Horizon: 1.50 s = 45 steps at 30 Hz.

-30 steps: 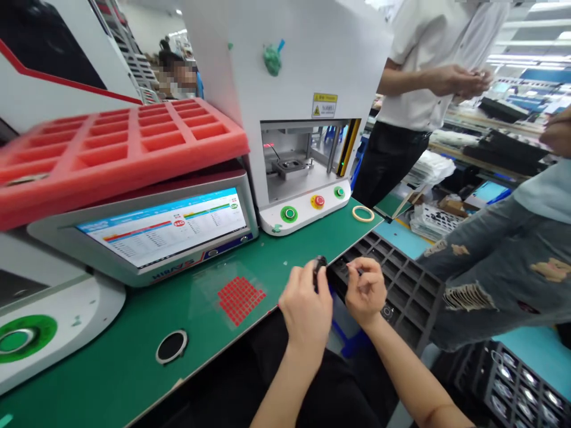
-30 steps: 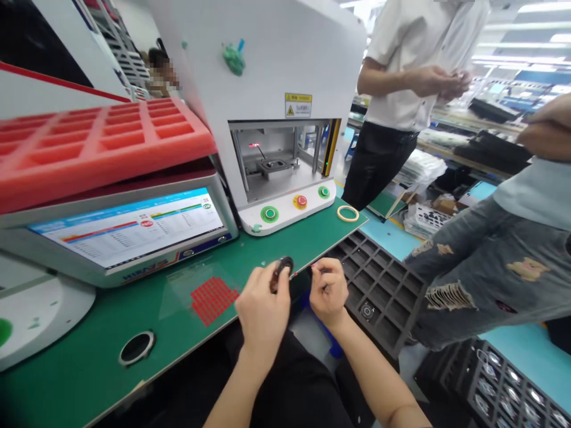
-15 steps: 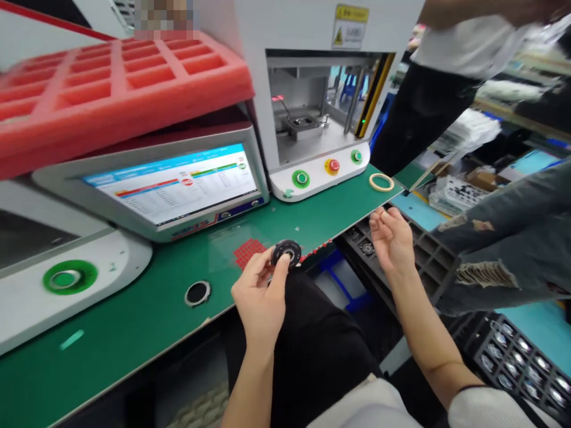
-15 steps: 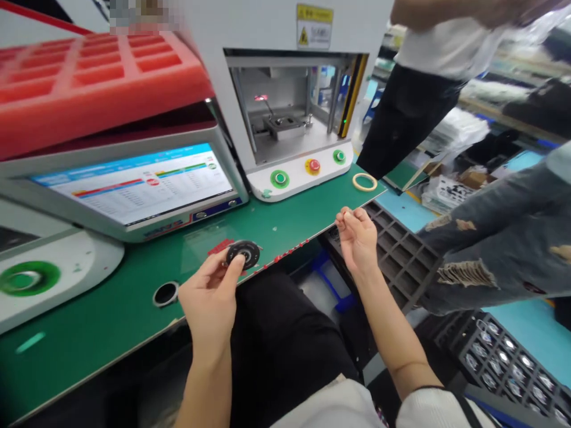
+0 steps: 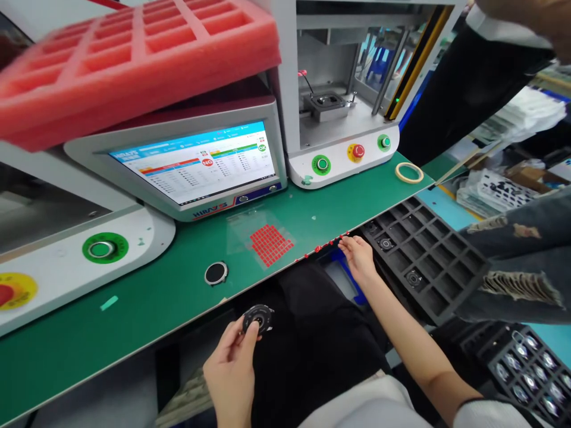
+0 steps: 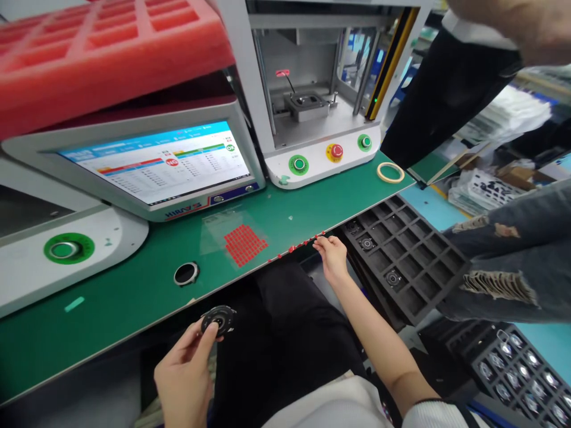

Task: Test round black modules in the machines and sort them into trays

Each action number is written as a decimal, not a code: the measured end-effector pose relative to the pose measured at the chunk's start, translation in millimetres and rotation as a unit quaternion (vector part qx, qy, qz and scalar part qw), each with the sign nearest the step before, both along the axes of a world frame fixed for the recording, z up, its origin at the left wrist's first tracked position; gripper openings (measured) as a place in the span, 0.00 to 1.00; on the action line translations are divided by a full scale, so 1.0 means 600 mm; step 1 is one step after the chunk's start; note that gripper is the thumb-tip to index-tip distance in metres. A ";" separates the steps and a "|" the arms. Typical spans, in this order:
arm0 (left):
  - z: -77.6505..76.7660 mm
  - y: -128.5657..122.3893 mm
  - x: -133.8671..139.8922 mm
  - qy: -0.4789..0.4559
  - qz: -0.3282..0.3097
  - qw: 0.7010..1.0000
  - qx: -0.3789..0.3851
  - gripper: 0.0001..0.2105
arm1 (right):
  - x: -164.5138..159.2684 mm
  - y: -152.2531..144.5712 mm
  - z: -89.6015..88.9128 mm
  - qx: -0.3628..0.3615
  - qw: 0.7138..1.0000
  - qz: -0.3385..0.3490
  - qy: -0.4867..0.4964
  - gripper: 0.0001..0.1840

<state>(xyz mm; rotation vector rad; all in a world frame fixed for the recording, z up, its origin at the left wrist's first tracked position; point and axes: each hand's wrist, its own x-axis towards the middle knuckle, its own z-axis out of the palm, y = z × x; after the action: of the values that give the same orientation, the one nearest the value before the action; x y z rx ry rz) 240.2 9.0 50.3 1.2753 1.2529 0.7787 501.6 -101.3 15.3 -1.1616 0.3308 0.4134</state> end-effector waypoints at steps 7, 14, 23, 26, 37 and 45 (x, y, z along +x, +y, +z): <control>0.009 0.010 0.008 0.016 0.001 1.000 -0.017 0.20 | -0.001 0.014 -0.004 0.012 1.000 -0.001 0.016 0.10; -0.002 0.007 0.015 0.011 0.005 0.999 -0.040 0.20 | 0.005 0.018 -0.004 -0.002 1.000 -0.004 0.024 0.14; 0.014 -0.014 0.040 -0.065 -0.083 0.994 0.001 0.16 | 0.014 0.024 0.011 -0.055 0.998 0.010 0.003 0.13; 0.031 -0.029 0.052 -0.109 -0.115 0.987 -0.024 0.15 | 0.003 0.011 0.025 -0.061 0.997 0.027 -0.034 0.12; 0.062 -0.046 0.055 -0.139 -0.210 0.964 -0.082 0.11 | -0.170 -0.033 0.141 0.034 0.868 0.456 -0.192 0.16; 0.015 -0.057 0.060 -0.027 -0.314 0.949 -0.001 0.14 | -0.116 -0.132 0.048 -0.099 0.927 0.326 -0.153 0.19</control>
<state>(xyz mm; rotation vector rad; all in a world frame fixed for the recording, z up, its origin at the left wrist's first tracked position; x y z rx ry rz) 276.5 -25.0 59.2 1.5241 0.7266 0.3428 432.3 -180.5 44.1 -1.5038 -0.3129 0.7779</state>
